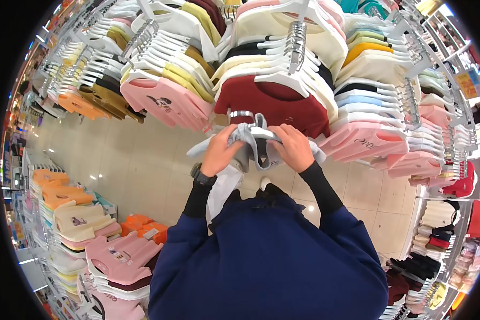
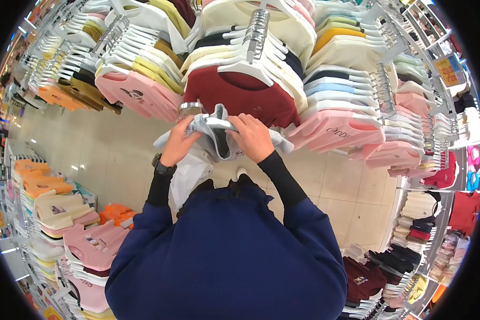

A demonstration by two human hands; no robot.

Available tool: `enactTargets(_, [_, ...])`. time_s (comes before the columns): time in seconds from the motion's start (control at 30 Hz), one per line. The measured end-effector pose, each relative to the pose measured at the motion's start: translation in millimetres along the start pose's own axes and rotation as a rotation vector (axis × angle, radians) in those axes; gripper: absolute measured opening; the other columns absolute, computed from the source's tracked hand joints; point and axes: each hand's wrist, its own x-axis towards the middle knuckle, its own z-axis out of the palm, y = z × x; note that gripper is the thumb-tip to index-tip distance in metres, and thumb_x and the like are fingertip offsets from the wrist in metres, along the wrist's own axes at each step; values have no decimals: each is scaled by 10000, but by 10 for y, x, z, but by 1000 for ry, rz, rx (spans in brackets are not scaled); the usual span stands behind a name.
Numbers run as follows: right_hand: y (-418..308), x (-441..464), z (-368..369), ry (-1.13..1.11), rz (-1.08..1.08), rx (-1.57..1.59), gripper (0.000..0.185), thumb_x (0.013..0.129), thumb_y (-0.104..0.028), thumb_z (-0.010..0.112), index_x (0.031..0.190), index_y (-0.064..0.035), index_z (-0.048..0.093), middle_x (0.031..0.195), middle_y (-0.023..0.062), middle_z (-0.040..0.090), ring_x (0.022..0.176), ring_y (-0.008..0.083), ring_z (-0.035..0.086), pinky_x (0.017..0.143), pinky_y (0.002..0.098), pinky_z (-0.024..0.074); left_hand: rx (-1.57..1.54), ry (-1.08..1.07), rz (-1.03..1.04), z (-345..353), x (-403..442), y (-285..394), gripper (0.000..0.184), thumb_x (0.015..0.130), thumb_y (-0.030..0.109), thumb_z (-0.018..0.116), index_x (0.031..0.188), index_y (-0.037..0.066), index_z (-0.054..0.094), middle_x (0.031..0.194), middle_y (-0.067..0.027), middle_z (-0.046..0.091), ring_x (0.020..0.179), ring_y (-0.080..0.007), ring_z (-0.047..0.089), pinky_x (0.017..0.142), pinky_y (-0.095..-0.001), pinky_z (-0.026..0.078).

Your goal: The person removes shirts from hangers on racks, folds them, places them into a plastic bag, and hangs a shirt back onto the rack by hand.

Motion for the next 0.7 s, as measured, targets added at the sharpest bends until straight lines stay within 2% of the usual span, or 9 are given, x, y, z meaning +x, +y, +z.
enactTargets(0.07, [57,36,-13,62,5,-35,295,818,-204,713,1069,-98,600,846,62,595,813,262,619,681,377,498,13,-4,-10,81,159,67,363,863,153,666,1180,11,562,993,-201,643,912,-350,627,809,-365,476])
enactTargets(0.2, [309,207,-235,144,56,-35,290,845,-246,702,1072,-106,589,903,76,629,776,312,647,626,419,505,119,39,102,144,614,284,320,882,238,652,1125,44,572,946,-197,657,890,-404,631,760,-403,485])
enactTargets(0.3, [639,283,-375,172,182,-44,311,896,-308,667,1081,-67,602,879,143,665,808,363,638,670,436,495,137,58,140,133,999,288,342,903,314,645,1088,34,581,964,-207,658,872,-403,629,751,-423,483])
enactTargets(0.4, [942,270,-353,166,208,-35,343,904,-336,661,1085,-51,606,861,169,668,821,377,637,699,442,492,154,-20,4,139,1222,118,389,904,369,642,1089,33,583,967,-214,655,896,-409,629,759,-434,483])
enactTargets(0.5, [1102,173,-167,125,216,0,357,902,-342,663,1097,-48,612,883,173,671,833,385,639,721,440,493,251,18,65,261,1199,-212,419,896,402,642,1101,40,587,974,-219,654,923,-411,632,771,-440,483])
enactTargets(0.53, [1143,152,-116,111,233,24,359,902,-342,663,1102,-47,613,896,174,673,842,385,639,728,436,495,251,-36,-21,273,1188,-275,442,879,418,657,1114,48,600,990,-208,665,946,-404,638,788,-441,489])
enactTargets(0.7, [1373,36,-15,100,261,100,357,904,-333,662,1125,-56,616,977,179,680,906,380,642,769,422,502,327,61,-2,288,1100,-528,463,826,415,716,1107,58,627,1002,-182,686,950,-384,650,819,-427,499])
